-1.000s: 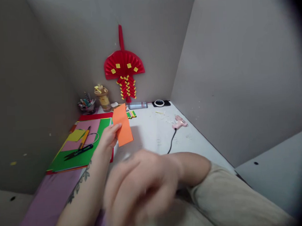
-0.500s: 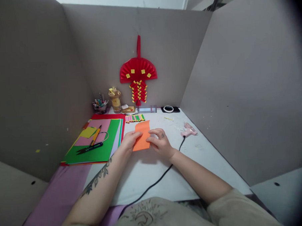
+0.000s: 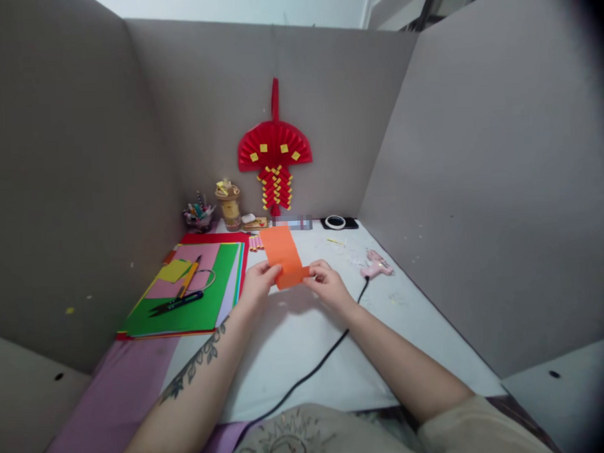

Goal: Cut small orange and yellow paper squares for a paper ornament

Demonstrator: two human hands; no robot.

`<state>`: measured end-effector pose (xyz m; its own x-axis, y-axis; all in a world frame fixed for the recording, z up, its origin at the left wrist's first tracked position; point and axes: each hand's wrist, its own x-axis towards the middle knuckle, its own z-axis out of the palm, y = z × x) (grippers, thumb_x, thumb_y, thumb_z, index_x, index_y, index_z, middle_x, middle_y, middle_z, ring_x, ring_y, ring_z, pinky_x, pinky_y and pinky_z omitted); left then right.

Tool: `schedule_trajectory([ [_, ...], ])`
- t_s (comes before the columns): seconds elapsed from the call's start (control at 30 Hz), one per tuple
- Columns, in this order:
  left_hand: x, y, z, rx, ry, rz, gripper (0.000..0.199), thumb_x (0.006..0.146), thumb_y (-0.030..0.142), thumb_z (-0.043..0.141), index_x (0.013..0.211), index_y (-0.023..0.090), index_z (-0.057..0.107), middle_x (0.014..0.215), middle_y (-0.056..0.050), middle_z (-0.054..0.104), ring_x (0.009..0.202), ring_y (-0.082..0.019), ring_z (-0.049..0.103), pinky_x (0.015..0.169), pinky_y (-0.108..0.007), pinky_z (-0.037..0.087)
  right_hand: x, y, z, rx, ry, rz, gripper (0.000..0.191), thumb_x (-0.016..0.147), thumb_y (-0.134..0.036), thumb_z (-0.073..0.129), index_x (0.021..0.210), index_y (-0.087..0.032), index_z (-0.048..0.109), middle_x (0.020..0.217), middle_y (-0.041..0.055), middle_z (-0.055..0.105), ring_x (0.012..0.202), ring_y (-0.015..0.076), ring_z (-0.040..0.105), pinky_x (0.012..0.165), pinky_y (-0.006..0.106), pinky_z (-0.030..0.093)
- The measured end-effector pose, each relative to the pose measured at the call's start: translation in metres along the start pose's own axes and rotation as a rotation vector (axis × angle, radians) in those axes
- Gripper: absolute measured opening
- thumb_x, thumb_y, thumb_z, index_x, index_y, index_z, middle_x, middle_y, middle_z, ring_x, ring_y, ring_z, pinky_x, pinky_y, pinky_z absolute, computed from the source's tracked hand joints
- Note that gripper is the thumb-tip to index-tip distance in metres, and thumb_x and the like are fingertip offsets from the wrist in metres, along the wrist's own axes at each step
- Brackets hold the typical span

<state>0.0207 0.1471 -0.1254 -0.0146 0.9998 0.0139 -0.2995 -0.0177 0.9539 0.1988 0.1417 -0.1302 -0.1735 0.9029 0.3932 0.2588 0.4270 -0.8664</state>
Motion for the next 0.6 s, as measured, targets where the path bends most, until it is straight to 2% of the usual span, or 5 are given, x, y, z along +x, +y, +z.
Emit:
schedule_trajectory([
  [0.1,-0.001,-0.001,0.001,0.068,-0.054,0.026,0.032,0.063,0.03,0.072,0.087,0.011,0.07,0.084,-0.008,0.071,0.073,-0.019,0.064,0.068,-0.027,0.049,0.002,0.003,0.002,0.162,-0.013,0.122,0.018,0.069,-0.033,0.061,0.064,-0.016,0.06,0.092,0.0053,0.057,0.081,0.016,0.054,0.066,0.026,0.044],
  [0.17,-0.002,-0.002,0.002,0.092,-0.088,0.026,0.033,0.064,0.031,0.072,0.09,0.011,0.07,0.083,-0.008,0.071,0.073,-0.019,0.064,0.069,-0.027,0.049,0.001,0.007,0.003,0.24,-0.021,0.182,0.018,0.068,-0.033,0.061,0.065,-0.016,0.059,0.081,0.0027,0.06,0.072,0.014,0.054,0.063,0.025,0.041],
  [0.27,-0.004,-0.004,0.003,0.104,-0.135,0.013,0.034,0.065,0.03,0.071,0.094,0.012,0.07,0.083,-0.007,0.071,0.072,-0.019,0.064,0.071,-0.029,0.05,0.001,0.013,0.007,0.321,-0.005,0.256,0.017,0.067,-0.032,0.061,0.064,-0.016,0.055,0.059,-0.004,0.054,0.055,0.0099,0.046,0.055,0.022,0.036],
  [0.43,-0.005,-0.005,0.004,0.107,-0.204,-0.017,0.034,0.068,0.031,0.07,0.096,0.012,0.07,0.082,-0.007,0.071,0.072,-0.018,0.064,0.073,-0.029,0.05,0.002,0.019,0.01,0.374,0.057,0.269,0.014,0.064,-0.027,0.06,0.06,-0.017,0.05,0.054,-0.0061,0.05,0.052,0.009,0.043,0.054,0.022,0.034],
  [0.6,-0.003,-0.005,0.005,0.111,-0.233,-0.047,0.038,0.071,0.038,0.068,0.098,0.012,0.068,0.085,-0.007,0.07,0.072,-0.017,0.063,0.073,-0.029,0.049,0.003,0.019,0.011,0.327,0.091,0.27,0.012,0.064,-0.026,0.056,0.06,-0.018,0.049,0.052,-0.0053,0.049,0.051,0.0098,0.042,0.051,0.022,0.033],
])
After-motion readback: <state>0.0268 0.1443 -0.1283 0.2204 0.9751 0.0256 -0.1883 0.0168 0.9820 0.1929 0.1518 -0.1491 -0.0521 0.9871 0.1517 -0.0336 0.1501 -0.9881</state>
